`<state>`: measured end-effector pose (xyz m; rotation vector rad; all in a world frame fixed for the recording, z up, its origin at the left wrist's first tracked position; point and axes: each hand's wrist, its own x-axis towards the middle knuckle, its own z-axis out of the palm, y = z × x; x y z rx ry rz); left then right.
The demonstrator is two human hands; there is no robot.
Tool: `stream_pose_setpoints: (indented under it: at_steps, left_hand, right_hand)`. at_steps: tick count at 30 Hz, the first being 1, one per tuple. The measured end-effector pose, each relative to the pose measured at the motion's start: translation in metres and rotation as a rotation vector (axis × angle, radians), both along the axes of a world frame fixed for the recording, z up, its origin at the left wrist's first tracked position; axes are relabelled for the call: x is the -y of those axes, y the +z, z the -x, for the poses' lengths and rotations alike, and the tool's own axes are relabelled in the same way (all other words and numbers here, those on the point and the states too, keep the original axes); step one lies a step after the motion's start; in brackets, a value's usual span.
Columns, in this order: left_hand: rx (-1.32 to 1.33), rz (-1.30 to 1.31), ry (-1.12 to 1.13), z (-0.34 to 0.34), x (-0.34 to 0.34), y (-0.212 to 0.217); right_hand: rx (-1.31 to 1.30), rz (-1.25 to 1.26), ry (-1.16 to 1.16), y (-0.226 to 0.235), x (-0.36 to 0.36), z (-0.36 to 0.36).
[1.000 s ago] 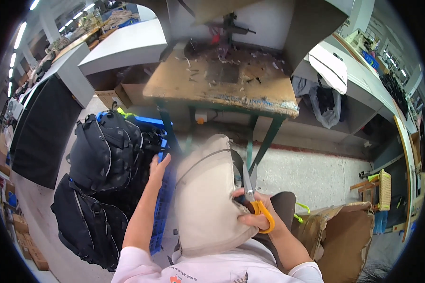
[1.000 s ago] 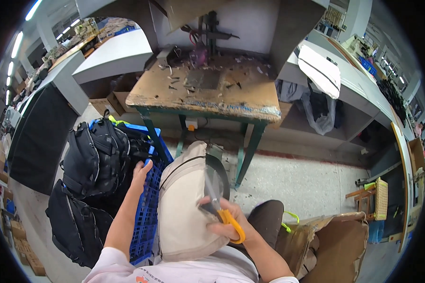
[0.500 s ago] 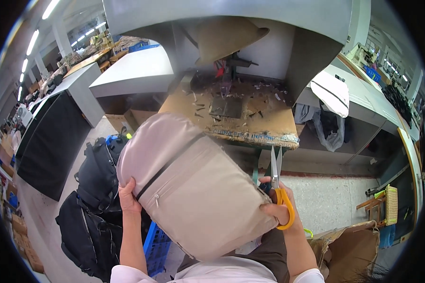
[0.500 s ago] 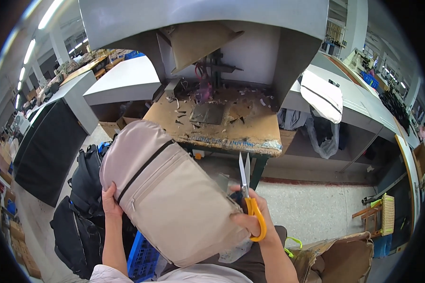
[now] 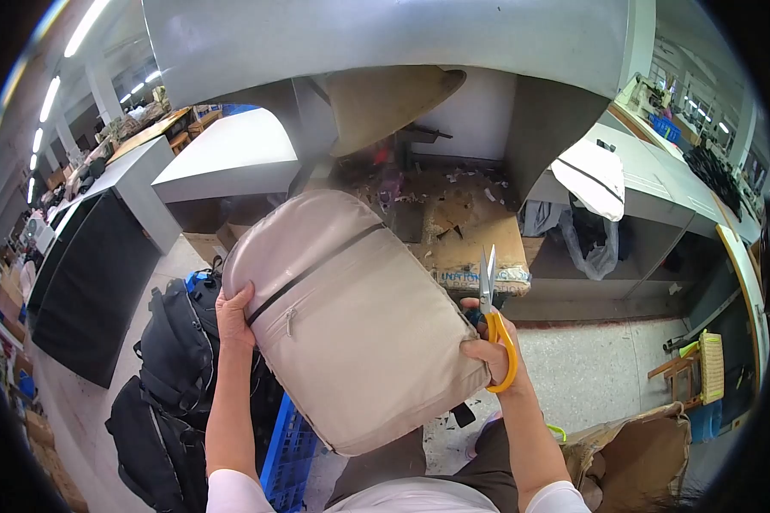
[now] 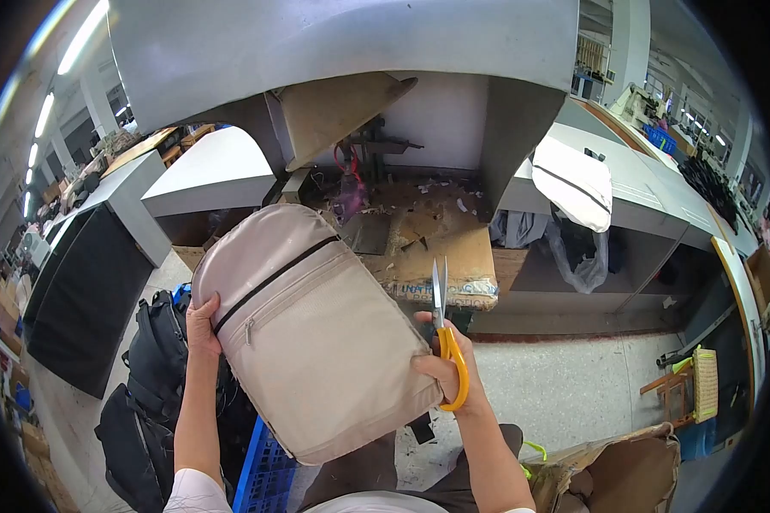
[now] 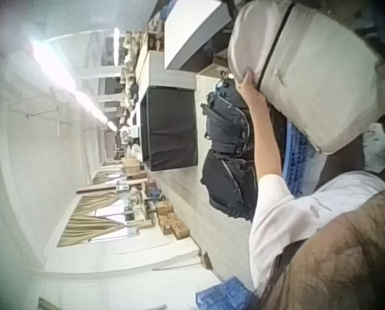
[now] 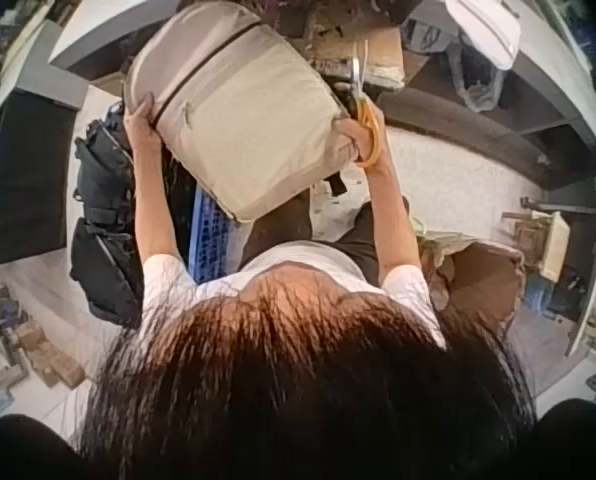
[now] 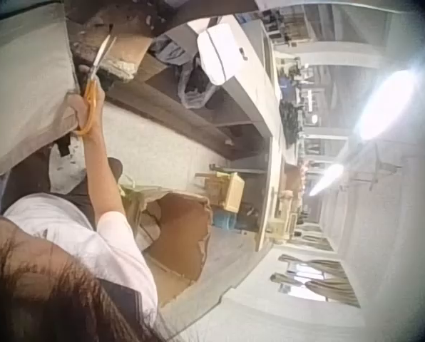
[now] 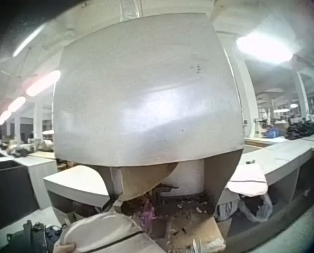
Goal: Trim excess fabric and thread from manufactured backpack panels using scissors.
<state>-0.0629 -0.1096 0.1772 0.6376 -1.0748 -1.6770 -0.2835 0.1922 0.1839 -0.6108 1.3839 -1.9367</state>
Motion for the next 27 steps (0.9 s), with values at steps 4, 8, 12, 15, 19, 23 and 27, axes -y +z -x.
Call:
stream_pose_setpoints:
  at_steps: [4, 8, 12, 15, 19, 23, 27]
  left_hand:
    - [-0.039, -0.046, 0.028, 0.004, 0.006, 0.000]
    - [-0.040, -0.047, 0.033, 0.012, 0.014, 0.001]
    - [-0.027, -0.033, 0.018, 0.014, 0.017, -0.001]
    - [0.020, -0.046, -0.010, 0.013, 0.016, -0.008]
    - [-0.020, -0.034, 0.001, 0.005, 0.017, -0.009]
    - [-0.032, -0.043, 0.032, 0.002, 0.023, -0.005]
    - [-0.034, -0.045, 0.040, 0.001, 0.031, -0.006]
  right_hand:
    - [0.012, 0.024, 0.010, 0.005, 0.009, 0.002]
    - [0.009, 0.029, 0.005, 0.005, 0.010, 0.008]
    - [-0.007, 0.050, -0.002, 0.013, 0.009, 0.004]
    - [0.029, -0.004, 0.024, 0.003, 0.010, 0.008]
    - [-0.025, -0.009, 0.054, 0.004, 0.016, 0.014]
    - [-0.025, -0.008, 0.078, 0.018, 0.032, 0.019]
    - [0.001, 0.023, 0.101, 0.021, 0.041, 0.025]
